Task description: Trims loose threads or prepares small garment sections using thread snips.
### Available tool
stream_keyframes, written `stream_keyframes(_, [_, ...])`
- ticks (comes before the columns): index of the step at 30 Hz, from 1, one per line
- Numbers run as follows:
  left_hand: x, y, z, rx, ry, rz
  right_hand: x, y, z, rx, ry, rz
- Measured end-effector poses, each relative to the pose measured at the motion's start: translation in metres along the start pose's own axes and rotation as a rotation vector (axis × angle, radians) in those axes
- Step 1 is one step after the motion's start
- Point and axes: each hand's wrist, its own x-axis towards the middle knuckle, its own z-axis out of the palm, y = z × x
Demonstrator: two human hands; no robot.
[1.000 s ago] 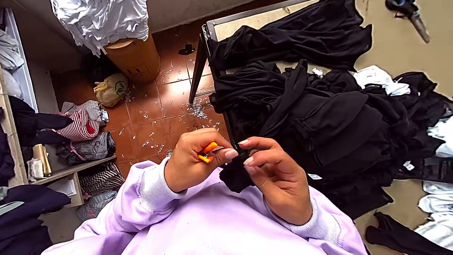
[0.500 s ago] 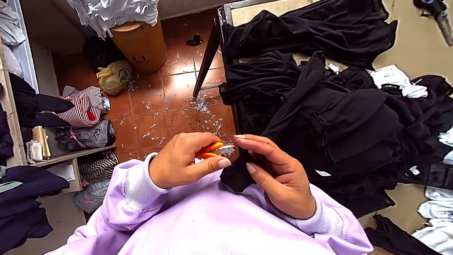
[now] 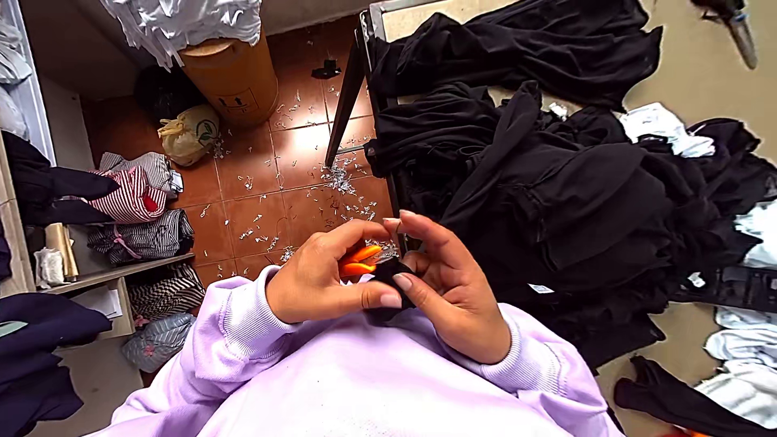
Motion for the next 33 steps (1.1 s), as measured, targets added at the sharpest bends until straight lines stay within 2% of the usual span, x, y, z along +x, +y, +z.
stream_keyframes(3, [0.000, -0.001, 0.009, -0.011, 0.055, 0.078, 0.004, 0.006, 0.001, -0.005, 0.006, 0.016])
stream_keyframes(5, [-0.001, 0.000, 0.001, -0.102, 0.152, 0.109, 0.007, 0.009, -0.008, -0.217, -0.079, -0.021])
stream_keyframes(9, [-0.008, 0.002, -0.054, -0.342, 0.485, 0.042, 0.010, 0.013, -0.038, -0.891, -0.136, -0.122])
stream_keyframes(12, [-0.022, 0.011, -0.108, -0.416, 0.758, -0.013, 0.005, 0.014, -0.067, -1.022, -0.121, -0.089])
stream_keyframes(14, [-0.034, 0.016, -0.139, -0.441, 0.868, -0.004, -0.002, 0.015, -0.083, -0.920, -0.114, -0.019])
stream_keyframes(16, [-0.043, 0.014, -0.157, -0.424, 0.950, 0.047, -0.009, 0.014, -0.089, -0.666, -0.091, 0.088])
stream_keyframes(19, [-0.039, 0.011, -0.158, -0.354, 1.137, 0.045, -0.013, 0.014, -0.081, -0.173, 0.010, 0.223])
stream_keyframes(22, [-0.029, 0.003, -0.148, -0.227, 1.300, -0.023, -0.012, 0.015, -0.076, 0.054, 0.052, 0.185])
stream_keyframes(23, [-0.028, -0.001, -0.144, -0.077, 1.285, -0.046, -0.011, 0.012, -0.073, 0.149, 0.067, 0.179])
stream_keyframes(24, [-0.029, -0.004, -0.139, 0.099, 1.202, -0.066, -0.010, 0.008, -0.068, 0.253, 0.077, 0.184])
stream_keyframes(26, [-0.027, -0.004, -0.121, 0.369, 0.884, -0.061, -0.009, -0.002, -0.055, 0.421, 0.077, 0.220])
stream_keyframes(29, [-0.012, -0.001, -0.075, 0.342, 0.480, 0.046, -0.005, -0.013, -0.034, 0.636, 0.044, 0.305])
stream_keyframes(33, [0.005, 0.019, -0.011, 0.185, 0.147, 0.227, -0.003, -0.012, -0.016, 0.738, -0.007, 0.342])
